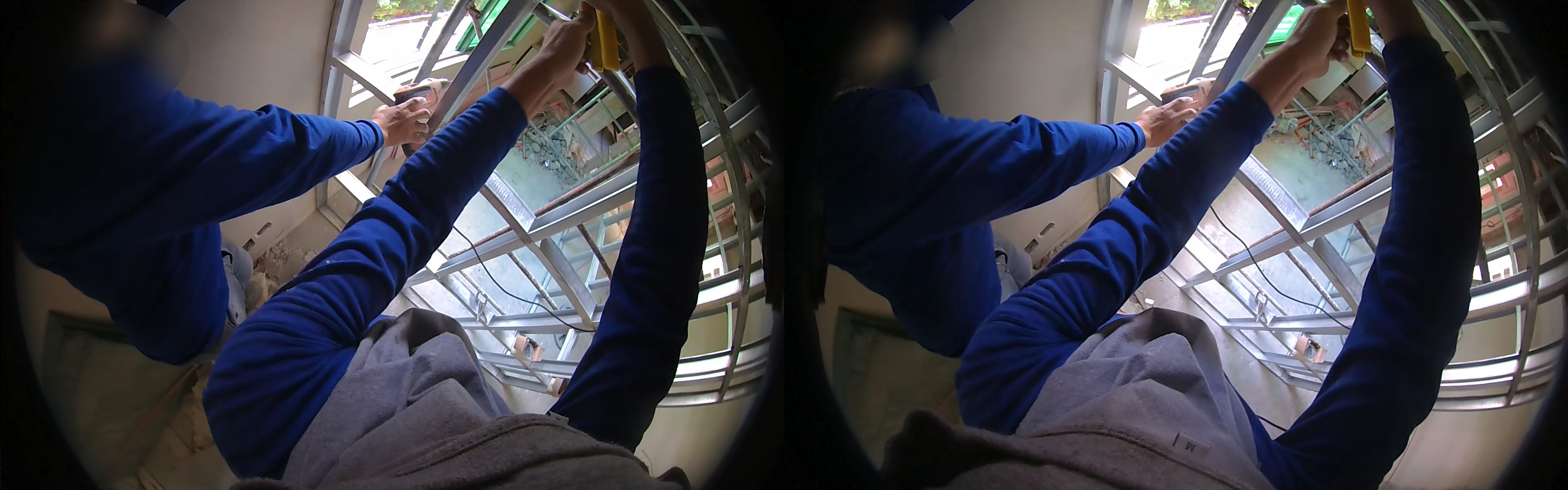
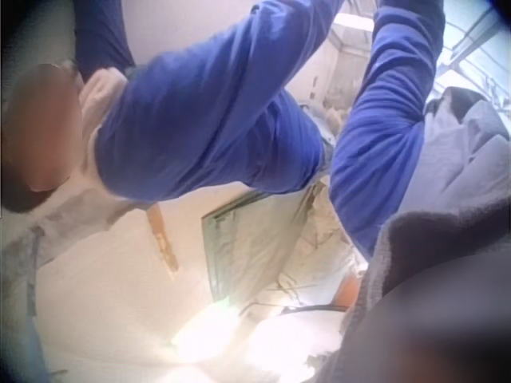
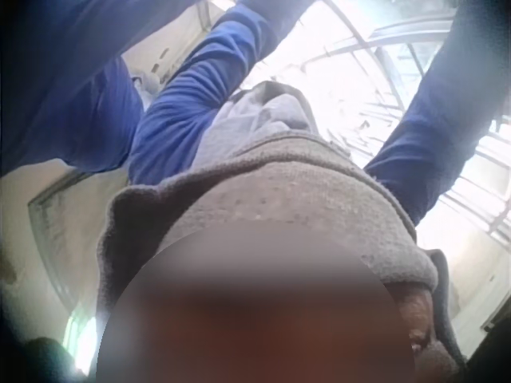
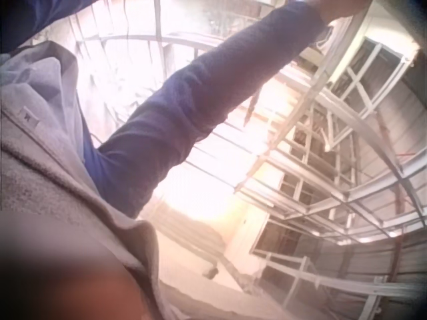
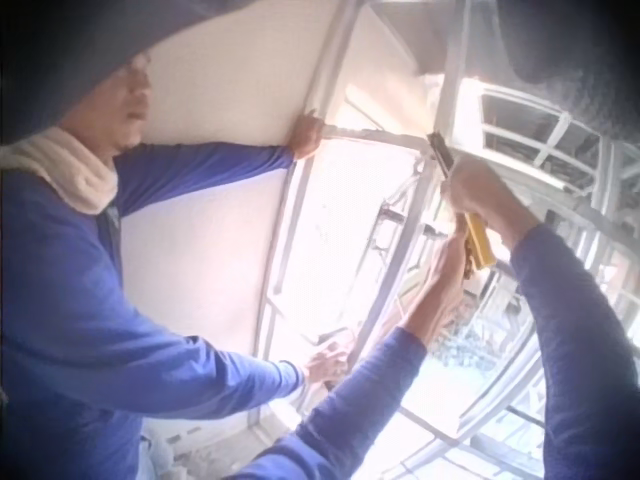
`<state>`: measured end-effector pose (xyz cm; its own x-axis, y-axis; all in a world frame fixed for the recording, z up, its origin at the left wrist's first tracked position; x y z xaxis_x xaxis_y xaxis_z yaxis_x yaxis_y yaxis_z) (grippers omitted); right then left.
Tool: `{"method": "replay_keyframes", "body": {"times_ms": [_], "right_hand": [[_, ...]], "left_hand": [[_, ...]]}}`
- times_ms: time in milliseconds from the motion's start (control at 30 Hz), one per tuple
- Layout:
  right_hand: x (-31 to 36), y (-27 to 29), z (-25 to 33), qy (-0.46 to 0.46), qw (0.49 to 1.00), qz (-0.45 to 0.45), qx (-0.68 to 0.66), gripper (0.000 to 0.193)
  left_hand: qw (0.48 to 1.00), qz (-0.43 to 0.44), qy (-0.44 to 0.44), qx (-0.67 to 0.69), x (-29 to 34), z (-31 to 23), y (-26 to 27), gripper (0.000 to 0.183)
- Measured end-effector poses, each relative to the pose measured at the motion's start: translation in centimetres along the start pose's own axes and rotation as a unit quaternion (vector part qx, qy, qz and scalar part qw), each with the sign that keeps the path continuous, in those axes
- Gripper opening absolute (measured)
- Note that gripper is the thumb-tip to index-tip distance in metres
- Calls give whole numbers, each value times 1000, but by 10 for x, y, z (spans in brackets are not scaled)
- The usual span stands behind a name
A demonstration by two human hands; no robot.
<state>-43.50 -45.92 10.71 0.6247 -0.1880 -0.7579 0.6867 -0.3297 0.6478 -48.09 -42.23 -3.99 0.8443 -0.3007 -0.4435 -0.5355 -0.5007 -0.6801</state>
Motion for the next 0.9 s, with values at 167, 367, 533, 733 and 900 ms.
{"method": "replay_keyframes", "body": {"times_ms": [167, 367, 533, 733, 900], "right_hand": [[-39, -41, -36, 222, 963, 15, 149, 33], [-59, -85, -56, 438, 872, -73, 208, 60], [-40, -58, -48, 349, 911, 36, 216, 60], [-28, -48, -37, 218, 969, 44, 109, 62], [-24, -61, -49, 69, 988, -73, -117, 61]], "left_hand": [[986, 162, 33, 34, 12, -7, 20, 56], [987, 138, -47, -74, 5, 5, 14, 19], [950, 208, 96, 214, 8, 17, 17, 49], [981, 177, -68, 42, 1, 10, 9, 38], [991, 95, -89, 40, 1, 10, 7, 25]]}}
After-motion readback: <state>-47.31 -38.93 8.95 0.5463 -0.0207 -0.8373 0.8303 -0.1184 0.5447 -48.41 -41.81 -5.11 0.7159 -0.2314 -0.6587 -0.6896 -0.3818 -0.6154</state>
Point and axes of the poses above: each hand's wrist, its own x-axis away from the middle knuckle, its own y-axis out of the back of the hand, z = x × y, the point moved 2 cm from there along -x, towards the middle knuckle, and after that the axes turned 5 degrees about -z, right-handed, at the moved point
